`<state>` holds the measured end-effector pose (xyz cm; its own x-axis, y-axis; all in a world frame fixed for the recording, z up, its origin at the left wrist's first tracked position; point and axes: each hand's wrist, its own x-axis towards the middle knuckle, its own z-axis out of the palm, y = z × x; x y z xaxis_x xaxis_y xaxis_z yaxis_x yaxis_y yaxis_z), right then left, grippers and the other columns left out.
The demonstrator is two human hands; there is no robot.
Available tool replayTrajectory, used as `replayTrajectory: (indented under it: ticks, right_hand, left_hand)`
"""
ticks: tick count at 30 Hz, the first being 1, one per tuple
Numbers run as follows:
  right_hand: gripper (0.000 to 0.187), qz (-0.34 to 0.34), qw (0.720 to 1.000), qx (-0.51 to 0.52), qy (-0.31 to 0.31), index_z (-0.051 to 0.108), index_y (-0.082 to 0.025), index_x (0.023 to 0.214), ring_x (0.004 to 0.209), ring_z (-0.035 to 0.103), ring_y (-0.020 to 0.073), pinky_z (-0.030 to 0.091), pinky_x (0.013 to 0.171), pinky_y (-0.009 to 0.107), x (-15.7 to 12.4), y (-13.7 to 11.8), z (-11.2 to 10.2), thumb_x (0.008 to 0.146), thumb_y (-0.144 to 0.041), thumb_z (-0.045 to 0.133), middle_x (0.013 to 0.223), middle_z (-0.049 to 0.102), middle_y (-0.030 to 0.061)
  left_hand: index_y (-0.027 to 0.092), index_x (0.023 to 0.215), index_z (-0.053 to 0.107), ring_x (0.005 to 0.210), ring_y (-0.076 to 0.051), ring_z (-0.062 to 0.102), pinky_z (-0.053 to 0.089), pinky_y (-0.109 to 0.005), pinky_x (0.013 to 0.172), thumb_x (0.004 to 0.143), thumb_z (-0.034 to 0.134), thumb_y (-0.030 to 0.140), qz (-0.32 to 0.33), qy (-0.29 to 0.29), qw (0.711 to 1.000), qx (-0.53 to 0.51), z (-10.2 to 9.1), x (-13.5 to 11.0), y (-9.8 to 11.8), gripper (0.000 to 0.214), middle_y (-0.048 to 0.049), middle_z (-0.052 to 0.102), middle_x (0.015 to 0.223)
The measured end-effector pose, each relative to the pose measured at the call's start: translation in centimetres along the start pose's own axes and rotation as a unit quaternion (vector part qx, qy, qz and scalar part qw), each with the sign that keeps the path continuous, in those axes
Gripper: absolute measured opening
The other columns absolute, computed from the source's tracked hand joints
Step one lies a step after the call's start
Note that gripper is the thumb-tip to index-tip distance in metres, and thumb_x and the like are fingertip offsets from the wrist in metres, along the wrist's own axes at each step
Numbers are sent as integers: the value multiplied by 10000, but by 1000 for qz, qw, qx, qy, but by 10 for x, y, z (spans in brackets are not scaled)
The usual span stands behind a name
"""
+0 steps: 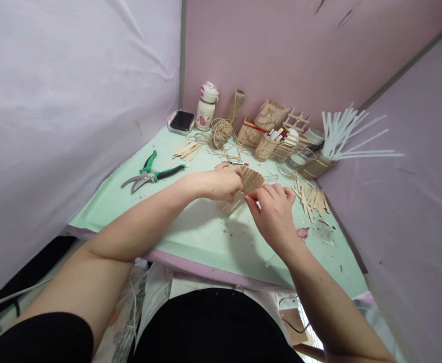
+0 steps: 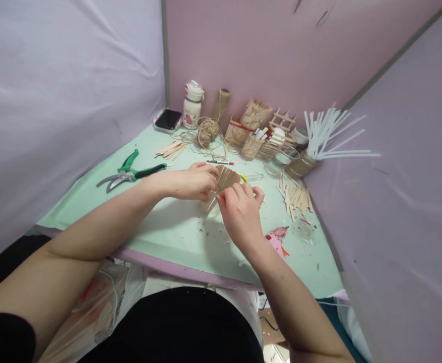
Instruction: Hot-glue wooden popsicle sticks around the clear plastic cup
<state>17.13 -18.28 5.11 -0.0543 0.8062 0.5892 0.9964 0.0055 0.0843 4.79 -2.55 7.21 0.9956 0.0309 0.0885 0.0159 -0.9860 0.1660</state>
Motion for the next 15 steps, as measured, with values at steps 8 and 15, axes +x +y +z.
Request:
replayTrajectory:
  ticks: [8, 15]
  right_hand:
    - [217, 5, 1000, 6, -5, 585, -199, 794, 809, 479, 200, 245, 823, 352, 1, -1, 1, 987, -264, 510, 790, 637, 24]
    - [228, 5, 1000, 23, 4, 599, -198, 804, 818, 477, 201, 247, 812, 352, 0, 1, 5, 994, -283, 506, 783, 626, 24]
  left_hand:
    - [167, 756, 694, 1250, -291, 461, 315, -417, 1034, 750, 593, 129, -23, -33, 999, 5, -4, 0, 5, 109, -76, 719, 989]
    - [164, 770, 684, 1265, -285, 457, 302, -402, 1033, 760, 594, 122, -28, -44, 999, 6, -8, 1, 7, 100, -69, 716, 973]
